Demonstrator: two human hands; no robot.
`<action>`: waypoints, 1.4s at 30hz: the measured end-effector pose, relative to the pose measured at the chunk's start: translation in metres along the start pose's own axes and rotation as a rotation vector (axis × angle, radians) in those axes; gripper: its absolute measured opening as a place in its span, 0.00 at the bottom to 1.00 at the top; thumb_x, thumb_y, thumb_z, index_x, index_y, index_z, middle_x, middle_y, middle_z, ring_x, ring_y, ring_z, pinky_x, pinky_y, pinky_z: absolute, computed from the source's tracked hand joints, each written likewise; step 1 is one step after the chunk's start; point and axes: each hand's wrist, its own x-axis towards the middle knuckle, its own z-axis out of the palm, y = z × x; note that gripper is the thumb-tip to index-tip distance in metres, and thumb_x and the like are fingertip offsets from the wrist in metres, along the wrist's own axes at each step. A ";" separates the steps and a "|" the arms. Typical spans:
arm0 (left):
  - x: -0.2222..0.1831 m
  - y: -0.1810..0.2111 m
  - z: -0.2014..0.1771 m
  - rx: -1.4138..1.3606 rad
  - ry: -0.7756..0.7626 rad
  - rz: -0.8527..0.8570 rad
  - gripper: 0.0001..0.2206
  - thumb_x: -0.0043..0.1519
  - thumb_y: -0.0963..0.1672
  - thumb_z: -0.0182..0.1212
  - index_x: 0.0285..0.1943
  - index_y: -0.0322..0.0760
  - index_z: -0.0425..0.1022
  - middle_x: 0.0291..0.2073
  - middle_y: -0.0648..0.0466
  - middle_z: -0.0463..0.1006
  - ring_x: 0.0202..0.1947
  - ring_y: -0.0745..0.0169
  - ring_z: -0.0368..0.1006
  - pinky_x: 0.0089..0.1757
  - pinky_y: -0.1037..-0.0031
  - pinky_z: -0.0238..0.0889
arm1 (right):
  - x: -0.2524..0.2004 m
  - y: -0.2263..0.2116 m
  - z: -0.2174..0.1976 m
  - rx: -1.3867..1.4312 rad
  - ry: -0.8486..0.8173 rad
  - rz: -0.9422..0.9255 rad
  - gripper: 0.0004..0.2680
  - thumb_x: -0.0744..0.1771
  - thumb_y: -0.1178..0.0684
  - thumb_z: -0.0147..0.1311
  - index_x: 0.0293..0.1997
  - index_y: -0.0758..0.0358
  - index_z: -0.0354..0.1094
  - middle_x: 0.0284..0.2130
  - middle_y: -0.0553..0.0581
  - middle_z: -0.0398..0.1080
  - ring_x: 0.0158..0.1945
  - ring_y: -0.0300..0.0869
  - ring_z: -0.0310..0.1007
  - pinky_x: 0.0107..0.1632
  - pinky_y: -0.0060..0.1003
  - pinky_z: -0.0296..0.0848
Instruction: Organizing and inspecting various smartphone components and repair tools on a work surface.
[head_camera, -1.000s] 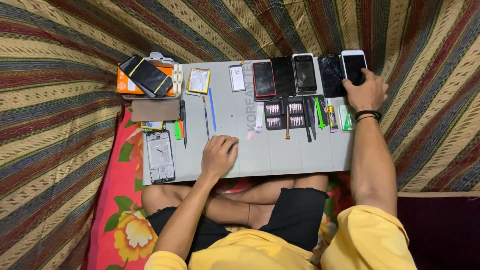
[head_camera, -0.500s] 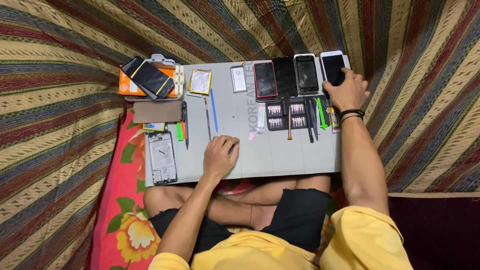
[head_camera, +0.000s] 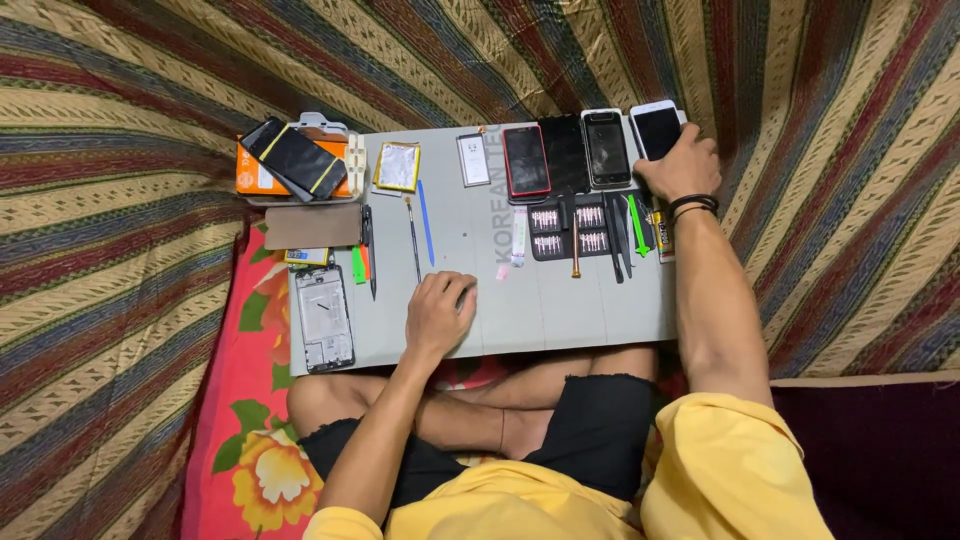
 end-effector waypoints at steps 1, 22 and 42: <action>0.001 0.001 -0.002 0.001 0.002 0.000 0.05 0.65 0.46 0.60 0.47 0.48 0.79 0.36 0.58 0.76 0.39 0.57 0.75 0.40 0.68 0.69 | -0.002 -0.002 -0.005 0.000 0.002 -0.002 0.32 0.63 0.35 0.63 0.66 0.64 0.50 0.52 0.77 0.60 0.54 0.74 0.68 0.54 0.66 0.68; 0.001 0.006 -0.007 -0.021 -0.010 -0.030 0.05 0.65 0.46 0.60 0.46 0.47 0.80 0.36 0.57 0.76 0.39 0.57 0.74 0.42 0.67 0.69 | 0.039 0.084 0.023 0.555 0.012 0.137 0.26 0.63 0.36 0.66 0.63 0.56 0.61 0.49 0.65 0.68 0.48 0.59 0.75 0.40 0.48 0.81; 0.002 0.007 -0.009 -0.015 -0.005 -0.021 0.05 0.65 0.46 0.61 0.44 0.48 0.80 0.35 0.58 0.75 0.38 0.57 0.74 0.39 0.68 0.69 | -0.018 0.051 -0.019 1.442 -0.217 0.244 0.17 0.65 0.41 0.58 0.58 0.47 0.64 0.46 0.55 0.71 0.44 0.41 0.81 0.47 0.38 0.88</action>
